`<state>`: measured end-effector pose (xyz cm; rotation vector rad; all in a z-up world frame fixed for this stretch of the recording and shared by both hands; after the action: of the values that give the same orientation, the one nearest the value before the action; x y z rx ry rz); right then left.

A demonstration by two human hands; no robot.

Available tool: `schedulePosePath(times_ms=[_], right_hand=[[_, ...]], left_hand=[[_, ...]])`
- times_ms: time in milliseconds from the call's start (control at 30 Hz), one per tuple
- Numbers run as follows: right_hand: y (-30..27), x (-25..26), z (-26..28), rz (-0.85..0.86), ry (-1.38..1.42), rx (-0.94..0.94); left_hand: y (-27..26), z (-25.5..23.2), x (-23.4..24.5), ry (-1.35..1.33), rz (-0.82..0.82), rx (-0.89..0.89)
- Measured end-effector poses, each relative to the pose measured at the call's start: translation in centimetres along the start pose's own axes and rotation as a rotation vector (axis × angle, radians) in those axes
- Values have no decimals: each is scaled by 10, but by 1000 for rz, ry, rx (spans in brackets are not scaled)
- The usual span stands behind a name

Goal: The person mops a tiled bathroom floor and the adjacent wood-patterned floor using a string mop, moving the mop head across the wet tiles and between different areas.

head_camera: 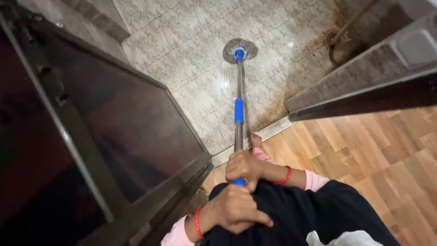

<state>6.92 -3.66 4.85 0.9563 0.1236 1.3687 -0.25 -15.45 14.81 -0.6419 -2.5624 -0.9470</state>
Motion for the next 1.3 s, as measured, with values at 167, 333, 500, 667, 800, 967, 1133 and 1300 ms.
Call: schedulePosePath(times_ms=[167, 333, 500, 667, 800, 967, 1133, 1300], right_hand=[[-12, 55, -75, -14, -275, -92], [-28, 80, -110, -221, -415, -268], [-60, 62, -125, -102, -507, -518], [-56, 32, -88, -136, -477, -473], [-29, 2, -36, -73, -399, -454], [2, -56, 45, 76, -52, -244], [3, -127, 85, 211, -3, -209], [13, -178, 117, 24, -136, -60]], left_hand=[[28, 83, 18, 174, -211, 116], [31, 160, 18, 333, -360, 119], [21, 173, -3, 384, -329, 117], [6, 133, -17, 358, -332, 116], [-21, 75, -25, 363, -394, 135], [-67, -11, -43, 397, -466, 169], [-108, -90, -74, 272, -431, 200], [-133, -148, -72, 231, -413, 192]])
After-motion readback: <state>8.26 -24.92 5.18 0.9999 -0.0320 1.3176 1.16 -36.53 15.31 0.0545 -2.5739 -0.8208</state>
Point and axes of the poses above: each hand's wrist, its own y-axis towards the middle knuckle, its own x-axis out of the back of the hand, z = x × y, the point moved 3 cm from there along y, towards the middle knuckle, and after that the axes turned 2 degrees about y, right-handed, at the moved point
